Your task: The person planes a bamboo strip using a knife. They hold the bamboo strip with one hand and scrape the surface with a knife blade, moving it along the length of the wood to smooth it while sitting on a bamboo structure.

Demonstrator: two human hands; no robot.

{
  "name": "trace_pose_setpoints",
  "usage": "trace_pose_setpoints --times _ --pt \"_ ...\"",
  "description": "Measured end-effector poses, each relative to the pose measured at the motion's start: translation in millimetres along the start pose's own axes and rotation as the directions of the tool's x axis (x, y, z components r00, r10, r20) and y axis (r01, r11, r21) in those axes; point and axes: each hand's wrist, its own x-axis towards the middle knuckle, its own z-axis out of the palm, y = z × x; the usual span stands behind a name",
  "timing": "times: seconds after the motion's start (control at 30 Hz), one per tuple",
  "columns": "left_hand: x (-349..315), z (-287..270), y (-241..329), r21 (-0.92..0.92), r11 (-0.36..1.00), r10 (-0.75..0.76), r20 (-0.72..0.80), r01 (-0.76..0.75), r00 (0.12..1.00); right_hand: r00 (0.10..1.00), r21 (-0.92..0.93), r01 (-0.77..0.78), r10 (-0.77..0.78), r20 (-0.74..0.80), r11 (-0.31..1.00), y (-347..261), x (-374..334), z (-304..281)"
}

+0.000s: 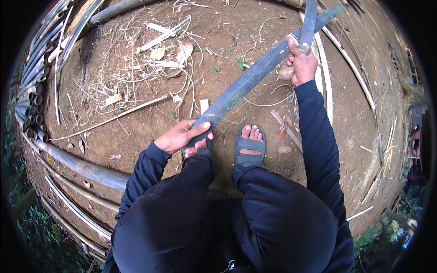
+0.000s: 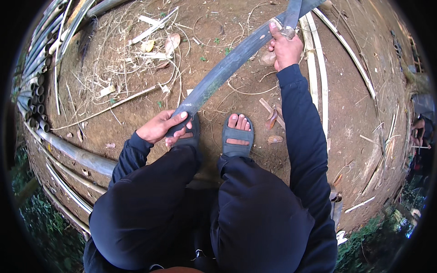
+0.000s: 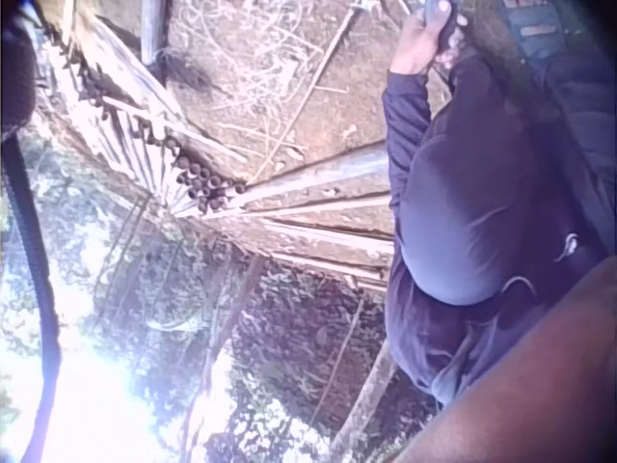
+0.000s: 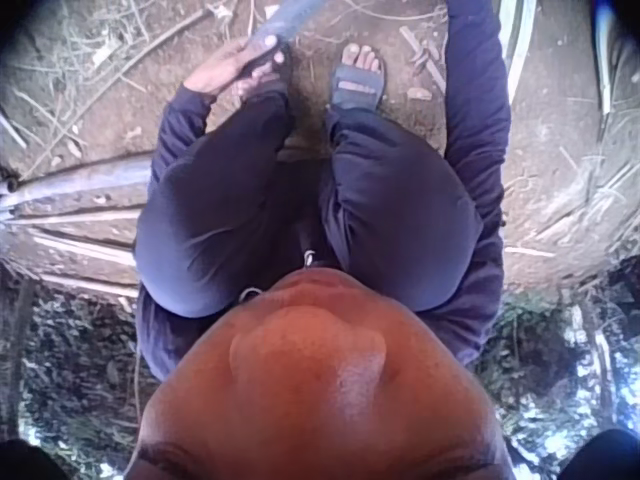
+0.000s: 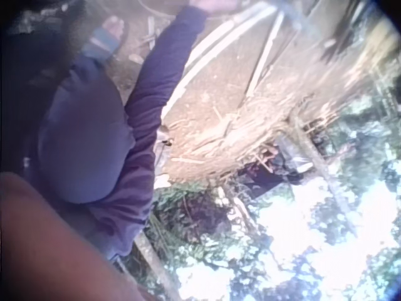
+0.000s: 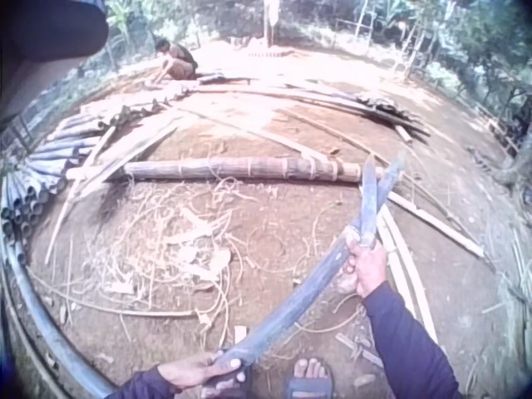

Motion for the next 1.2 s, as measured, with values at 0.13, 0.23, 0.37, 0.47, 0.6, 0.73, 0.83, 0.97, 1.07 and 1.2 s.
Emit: trace_pose_setpoints --times 0.13,0.23,0.37,0.47,0.6,0.73,0.83,0.97,1.07,1.2 --pt "14.9 15.2 3.4 0.030 0.998 0.061 -0.130 -0.057 0.990 0.994 -0.493 -0.012 -0.042 -0.098 0.870 3.4 -6.3 -7.1" --pt "22.2 19.3 14.6 0.210 0.976 0.110 -0.213 -0.064 0.971 0.932 -0.739 0.333 -0.326 0.161 0.586 26.3 -67.8 -27.2" --pt "28.2 25.3 23.1 0.256 0.958 0.172 -0.152 -0.129 0.973 0.871 -0.721 0.487 -0.208 0.446 0.493 18.4 -163.7 -36.2" --pt "18.0 20.0 23.9 -0.088 0.977 0.191 -0.030 -0.193 0.981 0.772 -0.681 0.625 -0.178 0.610 0.381 11.3 -194.7 -33.9" --pt "29.7 28.0 10.7 0.344 0.911 0.319 -0.235 -0.228 0.918 0.683 -0.646 0.726 -0.141 0.717 0.234 -14.8 -210.3 -22.4" --pt "39.2 38.3 -8.7 0.475 0.810 0.518 -0.303 -0.345 0.800 0.537 -0.528 0.842 -0.078 0.840 0.106 -36.6 -212.0 -3.2" --pt "22.5 56.5 10.5 0.275 0.944 0.295 -0.442 -0.185 0.847 0.439 -0.438 0.898 -0.100 0.893 0.038 -41.3 -210.8 3.4" --pt "32.0 41.1 -8.7 0.461 0.837 0.491 -0.393 -0.295 0.777 0.501 -0.501 0.865 -0.030 0.865 -0.004 -39.8 -211.0 3.2" --pt "25.6 51.5 -3.8 0.552 0.784 0.540 -0.379 -0.285 0.751 0.514 -0.513 0.858 0.007 0.858 -0.032 -47.0 -208.5 -3.3" --pt "18.8 61.6 13.0 0.531 0.838 0.380 -0.401 -0.126 0.833 0.577 -0.576 0.815 -0.005 0.817 -0.068 -51.4 -184.8 -15.7"
